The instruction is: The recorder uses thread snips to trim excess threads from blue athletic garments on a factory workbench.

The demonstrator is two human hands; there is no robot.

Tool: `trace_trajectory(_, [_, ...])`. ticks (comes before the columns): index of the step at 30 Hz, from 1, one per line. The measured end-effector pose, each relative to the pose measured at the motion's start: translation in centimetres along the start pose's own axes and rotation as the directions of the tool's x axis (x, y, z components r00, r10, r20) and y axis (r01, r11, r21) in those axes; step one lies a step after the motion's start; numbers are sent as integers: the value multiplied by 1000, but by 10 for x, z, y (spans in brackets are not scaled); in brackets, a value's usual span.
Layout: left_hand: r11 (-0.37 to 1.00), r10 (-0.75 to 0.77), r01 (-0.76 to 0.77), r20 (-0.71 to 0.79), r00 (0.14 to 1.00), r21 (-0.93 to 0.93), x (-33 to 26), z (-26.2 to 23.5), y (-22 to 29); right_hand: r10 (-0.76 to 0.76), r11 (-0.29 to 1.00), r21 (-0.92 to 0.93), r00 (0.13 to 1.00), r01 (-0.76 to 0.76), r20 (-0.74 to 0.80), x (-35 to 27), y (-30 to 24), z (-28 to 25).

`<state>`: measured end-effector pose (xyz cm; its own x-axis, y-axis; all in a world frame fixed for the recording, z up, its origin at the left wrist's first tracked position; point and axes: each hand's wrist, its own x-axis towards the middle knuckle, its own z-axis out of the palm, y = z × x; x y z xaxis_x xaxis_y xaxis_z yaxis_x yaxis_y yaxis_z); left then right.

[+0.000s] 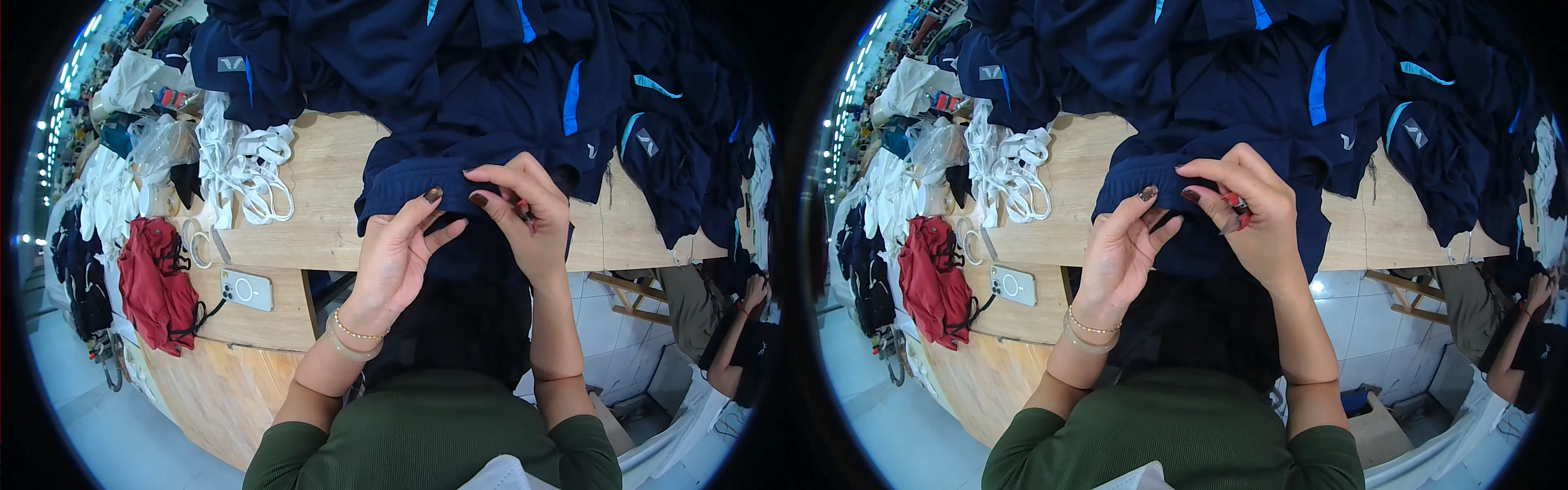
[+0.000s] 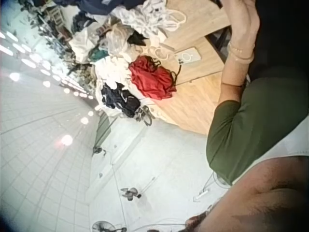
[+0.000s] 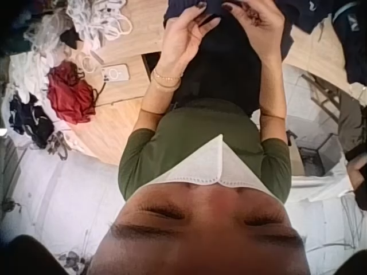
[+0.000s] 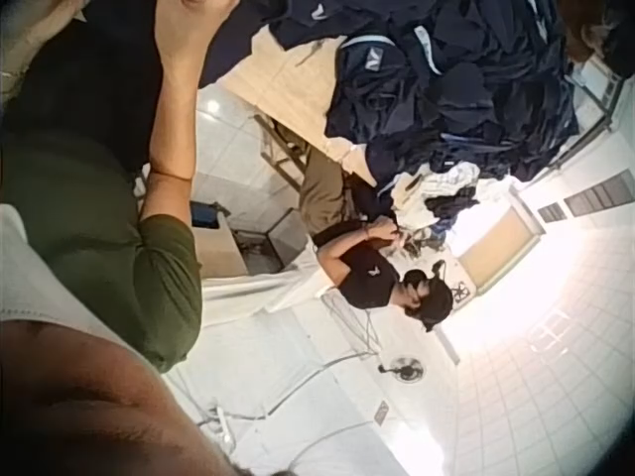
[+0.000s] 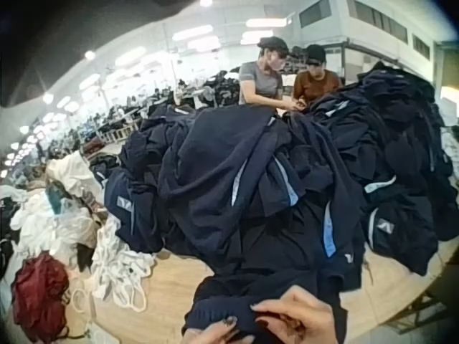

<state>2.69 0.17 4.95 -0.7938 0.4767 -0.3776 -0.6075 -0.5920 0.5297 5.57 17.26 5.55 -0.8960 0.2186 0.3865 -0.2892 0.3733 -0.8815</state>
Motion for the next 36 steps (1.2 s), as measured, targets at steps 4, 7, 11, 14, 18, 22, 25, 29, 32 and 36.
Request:
trace_trajectory(4, [997, 11, -7, -51, 999, 81, -2, 1, 0, -147, 988, 40, 989, 147, -13, 0, 7, 5])
trace_trajectory(7, [997, -13, 19, -85, 996, 71, -1, 6, 1, -273, 943, -191, 961, 274, 32, -1, 0, 2])
trace_trajectory(11, [997, -19, 26, -91, 996, 68, 1, 4, 1, -197, 972, -143, 979, 188, -51, -1, -8, 0])
trace_trajectory(14, [997, -25, 30, -85, 996, 66, 0, 6, 1, -122, 986, -123, 987, 109, -102, 1, -6, -2])
trace_trajectory(18, [996, -42, 51, -114, 993, 74, -1, 10, 3, -247, 948, -208, 969, 242, 2, 0, 3, 3])
trace_trajectory(22, [998, -43, 48, -104, 994, 48, 4, 4, 1, -337, 885, -325, 940, 333, 46, 3, 3, 12])
trace_trajectory(25, [998, -31, 37, -121, 992, 47, 8, 0, 0, -94, 995, -32, 995, 93, -41, 5, 6, 11])
trace_trajectory(29, [998, -48, 52, -139, 989, 22, 8, 0, 1, 284, 954, 128, 954, -272, -91, 3, 6, 0])
trace_trajectory(32, [999, -54, 54, -124, 991, -6, 10, -2, 1, 274, 960, -42, 960, -277, -62, -3, 8, -14])
trace_trajectory(36, [999, -51, 49, -127, 991, -15, 10, -3, -1, 132, 983, -120, 990, -138, -52, -12, 11, -18])
